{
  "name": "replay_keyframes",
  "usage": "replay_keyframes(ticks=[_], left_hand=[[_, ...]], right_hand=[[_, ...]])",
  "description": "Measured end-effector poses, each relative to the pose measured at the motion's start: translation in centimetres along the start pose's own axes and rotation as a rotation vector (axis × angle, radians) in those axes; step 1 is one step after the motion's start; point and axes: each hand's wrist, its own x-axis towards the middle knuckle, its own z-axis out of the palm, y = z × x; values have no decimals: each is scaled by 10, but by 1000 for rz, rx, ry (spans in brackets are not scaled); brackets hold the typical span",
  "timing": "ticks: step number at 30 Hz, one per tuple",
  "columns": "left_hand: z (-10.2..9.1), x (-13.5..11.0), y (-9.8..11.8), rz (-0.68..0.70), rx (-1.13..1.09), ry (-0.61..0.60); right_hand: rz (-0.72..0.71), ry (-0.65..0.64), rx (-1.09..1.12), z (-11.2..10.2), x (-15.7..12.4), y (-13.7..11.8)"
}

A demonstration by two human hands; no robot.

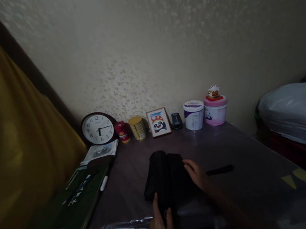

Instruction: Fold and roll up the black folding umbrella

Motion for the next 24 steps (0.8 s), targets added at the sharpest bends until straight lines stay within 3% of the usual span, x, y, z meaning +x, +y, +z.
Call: replay_keyframes(ticks=[3,7,15,20,24], left_hand=[[0,0,2,-5,-14,9],[0,2,1,-16,-4,-8],[1,3,-4,0,-57,11],[3,4,-5,11,-61,14],[1,2,0,21,-56,20]], right_hand=[[149,58,83,-13,15,24],[368,-51,320,-15,19,25],[72,-202,110,-20,12,-11],[167,-188,68,-13,15,-8],[144,-257,160,-7,23,-15]])
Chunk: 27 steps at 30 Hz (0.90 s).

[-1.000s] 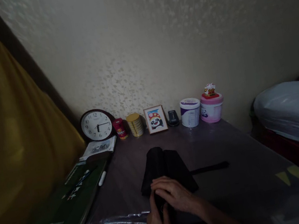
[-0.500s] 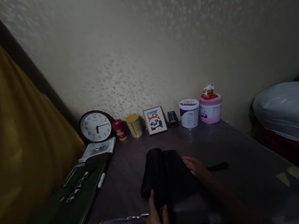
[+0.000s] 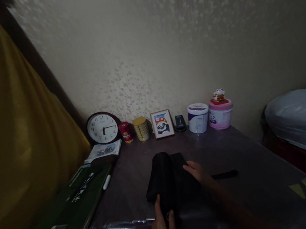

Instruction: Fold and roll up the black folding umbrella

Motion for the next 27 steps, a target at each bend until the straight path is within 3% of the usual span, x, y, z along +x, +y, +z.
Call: replay_keyframes(ticks=[3,8,17,23,27], left_hand=[[-2,-2,3,1,-11,-3],[-1,0,0,0,-25,4],[-1,2,-4,49,10,-30],[-3,-2,3,-3,0,-43],[-4,-9,14,-15,-32,26]], right_hand=[[-17,-54,147,8,5,-15],[21,-22,302,39,18,-38],[76,-43,-110,98,35,-48],[34,-176,-425,109,41,-48],[-12,-198,-569,109,37,-55]])
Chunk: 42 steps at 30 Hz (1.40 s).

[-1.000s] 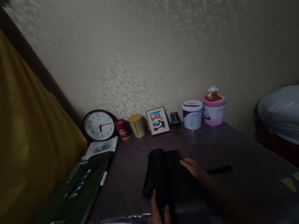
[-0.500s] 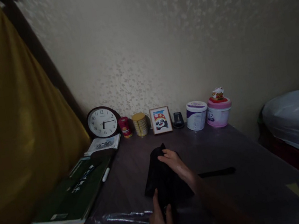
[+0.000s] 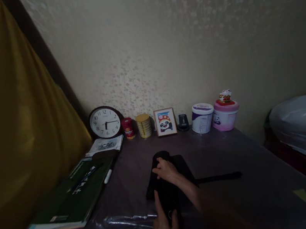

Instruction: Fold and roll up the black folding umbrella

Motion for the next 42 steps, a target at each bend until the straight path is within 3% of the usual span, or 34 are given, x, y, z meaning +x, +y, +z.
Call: replay_keyframes(ticks=[3,7,10,13,16,19,22,25,28,31,33,35,40,42], left_hand=[[-3,-4,8,18,-6,21],[-7,-3,9,57,45,-76],[-5,1,2,77,51,-98],[1,4,-6,68,61,-39],[6,6,-11,57,61,7],[8,6,-11,50,31,17],[8,6,-10,35,15,34],[7,6,-10,59,27,35],[8,6,-12,49,62,38],[8,5,-12,36,54,51],[8,5,-12,43,42,55],[6,5,-12,30,47,33],[4,9,-17,-26,73,-39],[4,10,-20,-21,76,-70]], right_hand=[[-7,6,-73,-2,-3,-4],[-38,-8,-110,1,-5,-6],[-127,-26,-106,2,-11,-7],[-285,-34,3,-1,-25,-3],[-474,116,105,-5,-43,11],[-541,301,89,-4,-49,33],[-551,344,50,-1,-31,54],[-548,305,-24,-2,3,62],[-434,257,-140,-8,33,57],[-302,322,-227,-11,43,50],[-313,350,-232,-6,35,45],[-389,299,-206,2,17,39],[-656,2,-131,19,-50,16],[-708,-79,1,17,-72,12]])
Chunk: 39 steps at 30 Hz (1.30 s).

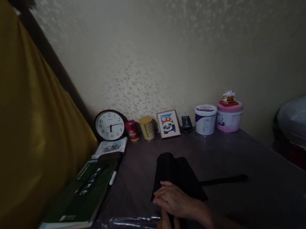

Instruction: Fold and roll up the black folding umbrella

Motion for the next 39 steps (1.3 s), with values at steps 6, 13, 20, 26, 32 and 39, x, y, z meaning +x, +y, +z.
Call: replay_keyframes(ticks=[6,13,20,26,32,39], left_hand=[[-2,-3,4,34,-86,28],[-2,-3,5,32,-109,47],[-1,1,-2,-5,-169,3],[-2,1,0,-19,-198,-3],[-2,0,0,13,-265,28],[-1,-1,1,4,-230,51]], right_hand=[[434,522,331,-38,-38,36],[875,691,660,-56,-73,113],[958,552,706,-57,-63,104],[840,519,554,-57,-49,95],[733,528,500,-54,-36,90],[635,542,593,-53,-18,85]])
